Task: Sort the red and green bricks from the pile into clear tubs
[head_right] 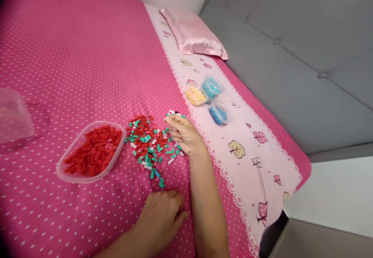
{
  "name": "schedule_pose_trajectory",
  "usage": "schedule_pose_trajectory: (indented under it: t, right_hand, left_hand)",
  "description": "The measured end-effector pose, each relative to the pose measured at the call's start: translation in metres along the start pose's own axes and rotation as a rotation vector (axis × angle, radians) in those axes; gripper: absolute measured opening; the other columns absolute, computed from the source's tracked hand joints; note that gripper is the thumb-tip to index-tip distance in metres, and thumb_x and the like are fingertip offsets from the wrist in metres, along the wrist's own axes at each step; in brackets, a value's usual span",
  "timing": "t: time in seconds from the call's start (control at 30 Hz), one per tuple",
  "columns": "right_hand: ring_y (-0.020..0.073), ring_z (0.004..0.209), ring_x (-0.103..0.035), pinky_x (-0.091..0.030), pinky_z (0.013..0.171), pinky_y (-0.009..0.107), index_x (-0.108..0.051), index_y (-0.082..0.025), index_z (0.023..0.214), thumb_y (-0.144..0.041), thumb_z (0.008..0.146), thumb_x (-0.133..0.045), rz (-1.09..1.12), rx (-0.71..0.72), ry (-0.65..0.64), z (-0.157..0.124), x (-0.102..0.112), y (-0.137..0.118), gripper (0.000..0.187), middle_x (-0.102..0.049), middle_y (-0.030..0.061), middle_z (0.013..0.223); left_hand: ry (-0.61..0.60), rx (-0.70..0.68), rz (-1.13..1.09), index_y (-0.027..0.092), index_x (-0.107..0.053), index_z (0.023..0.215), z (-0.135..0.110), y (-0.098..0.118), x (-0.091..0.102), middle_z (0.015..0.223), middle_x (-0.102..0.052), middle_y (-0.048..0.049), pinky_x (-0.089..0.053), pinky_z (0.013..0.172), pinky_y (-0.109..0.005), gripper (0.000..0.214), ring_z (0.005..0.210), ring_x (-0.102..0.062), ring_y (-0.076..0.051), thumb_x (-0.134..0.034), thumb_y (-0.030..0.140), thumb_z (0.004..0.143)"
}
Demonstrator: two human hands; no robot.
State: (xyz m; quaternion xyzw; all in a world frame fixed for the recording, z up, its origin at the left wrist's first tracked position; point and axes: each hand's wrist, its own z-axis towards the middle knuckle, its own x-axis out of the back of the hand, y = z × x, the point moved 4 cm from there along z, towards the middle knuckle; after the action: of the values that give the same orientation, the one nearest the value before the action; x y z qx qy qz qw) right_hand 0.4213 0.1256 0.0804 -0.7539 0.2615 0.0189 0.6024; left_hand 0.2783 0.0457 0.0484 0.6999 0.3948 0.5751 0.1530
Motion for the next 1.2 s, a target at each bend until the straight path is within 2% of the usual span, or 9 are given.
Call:
schedule_pose_trajectory:
  t: [0.27,0.43,0.77,1.2]
  right_hand:
    - [0.0003,0.041,-0.021,-0.008,0.035,0.014,-0.052,-0.016,0.073,-0.032,0.063,-0.075,-0.023,-0.009,0.016,-0.002,-0.016,0.003,0.03,-0.032,-0.0097,0.054]
    - [0.0004,0.042,-0.024,-0.009,0.036,0.014,-0.054,-0.015,0.074,-0.033,0.065,-0.074,-0.038,-0.038,-0.043,-0.003,-0.029,0.006,0.029,-0.036,-0.0083,0.056]
    - [0.0008,0.045,-0.026,-0.008,0.036,0.016,-0.057,-0.014,0.076,-0.033,0.064,-0.074,-0.079,-0.073,-0.076,-0.007,-0.043,0.011,0.028,-0.04,-0.0063,0.061]
    - [0.0012,0.044,-0.022,-0.009,0.037,0.017,-0.057,-0.015,0.076,-0.035,0.066,-0.073,-0.117,-0.063,-0.104,-0.007,-0.045,0.012,0.027,-0.038,-0.0071,0.06]
  left_hand:
    - [-0.041,0.002,0.02,0.016,-0.064,0.086,0.0,0.003,0.004,0.086,-0.067,-0.0093,-0.046,0.068,-0.038,0.025,0.081,-0.063,-0.026,-0.041,0.025,0.083]
    - [-0.016,-0.011,0.011,0.017,-0.064,0.086,0.0,0.002,0.003,0.085,-0.067,-0.0087,-0.046,0.069,-0.038,0.022,0.082,-0.063,-0.026,-0.044,0.025,0.082]
    - [-0.013,-0.008,0.003,0.018,-0.063,0.087,-0.001,0.001,0.002,0.088,-0.067,-0.0071,-0.046,0.068,-0.037,0.021,0.082,-0.063,-0.026,-0.045,0.026,0.081]
    - [-0.023,-0.009,0.002,0.018,-0.063,0.088,-0.001,0.001,0.003,0.089,-0.067,-0.0073,-0.045,0.069,-0.037,0.022,0.083,-0.062,-0.025,-0.043,0.026,0.082]
